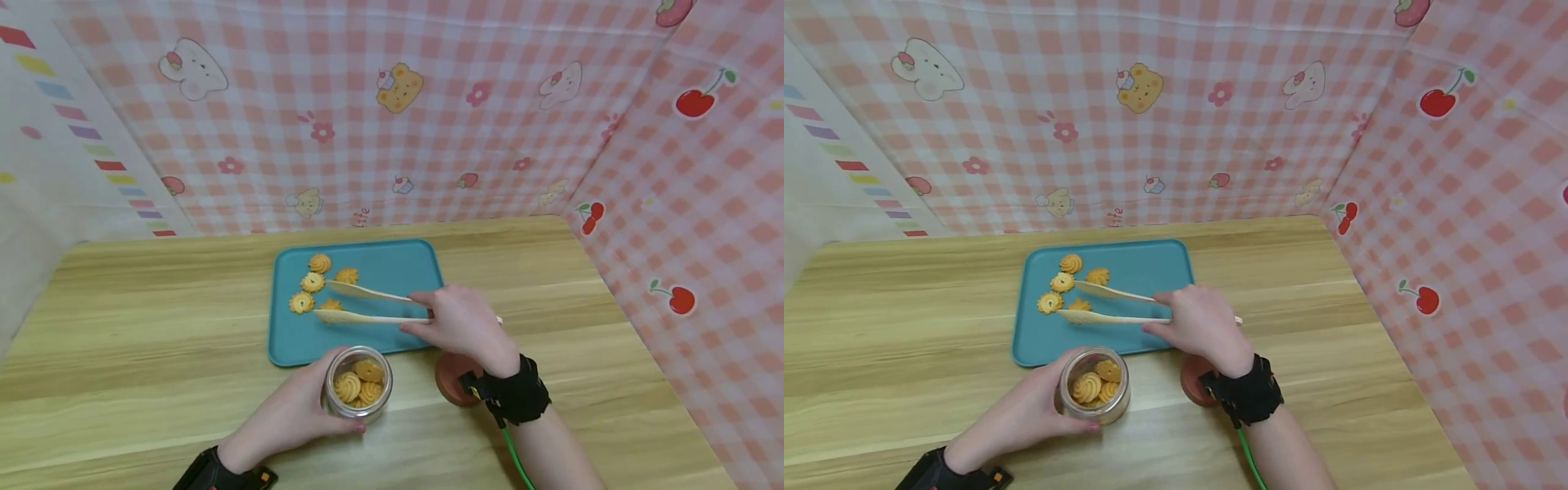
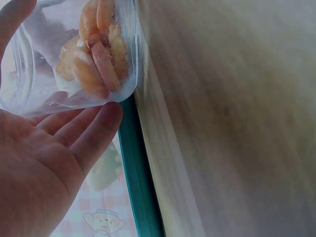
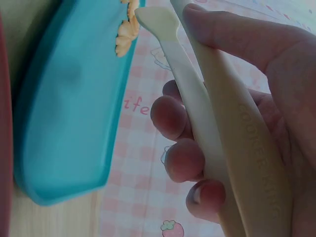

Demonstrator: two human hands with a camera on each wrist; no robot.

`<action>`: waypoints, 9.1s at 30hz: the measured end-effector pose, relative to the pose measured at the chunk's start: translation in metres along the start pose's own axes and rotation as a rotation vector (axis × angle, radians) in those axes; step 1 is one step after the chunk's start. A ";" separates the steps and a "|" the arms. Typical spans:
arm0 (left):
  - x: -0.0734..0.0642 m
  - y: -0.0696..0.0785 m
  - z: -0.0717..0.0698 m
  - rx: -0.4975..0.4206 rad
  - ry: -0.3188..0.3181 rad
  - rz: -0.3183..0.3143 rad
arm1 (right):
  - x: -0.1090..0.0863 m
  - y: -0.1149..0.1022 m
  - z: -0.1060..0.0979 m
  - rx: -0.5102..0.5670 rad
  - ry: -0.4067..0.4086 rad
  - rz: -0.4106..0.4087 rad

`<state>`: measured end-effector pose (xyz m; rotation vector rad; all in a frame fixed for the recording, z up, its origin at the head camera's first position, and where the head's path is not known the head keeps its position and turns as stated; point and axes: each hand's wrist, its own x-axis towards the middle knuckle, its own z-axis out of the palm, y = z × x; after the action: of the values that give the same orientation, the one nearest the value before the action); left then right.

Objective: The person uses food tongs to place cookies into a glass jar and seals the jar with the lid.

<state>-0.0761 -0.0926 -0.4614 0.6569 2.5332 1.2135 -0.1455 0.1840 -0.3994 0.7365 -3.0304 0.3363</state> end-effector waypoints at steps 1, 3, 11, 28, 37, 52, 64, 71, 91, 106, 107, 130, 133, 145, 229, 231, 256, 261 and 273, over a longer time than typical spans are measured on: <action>0.000 0.000 0.000 0.004 -0.001 -0.003 | 0.000 -0.001 0.001 0.000 -0.001 -0.001; 0.000 -0.001 -0.001 0.006 -0.005 -0.009 | 0.001 -0.002 0.004 -0.004 -0.001 -0.003; 0.000 -0.001 -0.001 0.003 0.002 -0.010 | 0.005 -0.003 0.011 -0.023 0.014 -0.009; -0.001 0.001 -0.002 0.002 -0.005 0.012 | 0.003 -0.002 0.014 -0.025 0.096 -0.048; -0.001 0.000 -0.002 0.003 0.002 0.009 | -0.005 0.008 -0.001 0.038 0.007 -0.012; -0.001 0.000 -0.003 0.008 0.011 0.006 | -0.005 0.006 0.005 -0.082 0.022 -0.054; 0.000 -0.001 -0.002 0.008 -0.001 -0.008 | -0.009 0.011 -0.002 0.017 0.002 -0.032; -0.001 0.000 -0.002 0.018 -0.003 -0.014 | -0.020 0.021 -0.022 0.138 -0.005 0.000; 0.000 -0.001 -0.002 0.008 -0.004 -0.015 | -0.034 0.033 -0.037 0.057 -0.113 0.021; 0.000 0.001 -0.003 0.008 0.002 -0.004 | -0.023 0.027 -0.022 0.020 -0.141 -0.026; 0.000 0.001 -0.003 0.009 0.002 -0.005 | -0.023 0.027 -0.022 0.020 -0.138 -0.026; 0.000 -0.001 -0.002 0.011 -0.005 -0.013 | -0.026 0.032 -0.025 0.017 -0.034 -0.069; 0.000 0.000 -0.002 0.012 -0.005 -0.019 | -0.029 0.034 -0.032 0.050 -0.021 -0.056; -0.001 -0.002 -0.004 0.018 0.010 -0.008 | -0.056 0.035 -0.064 0.136 0.097 -0.092; -0.002 -0.001 -0.004 0.001 0.005 -0.029 | 0.030 0.010 0.019 -0.030 0.103 0.097; -0.002 -0.001 -0.005 0.009 0.006 -0.024 | 0.030 0.009 0.019 -0.035 0.109 0.093; -0.001 -0.001 -0.006 -0.002 -0.001 -0.041 | 0.007 0.024 -0.014 0.178 0.034 0.064; -0.001 -0.002 -0.005 0.011 0.006 -0.031 | -0.005 0.026 -0.031 0.217 0.028 0.031; -0.002 -0.004 -0.007 0.003 -0.004 -0.004 | -0.032 0.031 -0.058 0.246 0.019 -0.083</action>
<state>-0.0785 -0.0998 -0.4600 0.6535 2.5323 1.2058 -0.1340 0.2375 -0.3507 0.8614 -2.9613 0.7190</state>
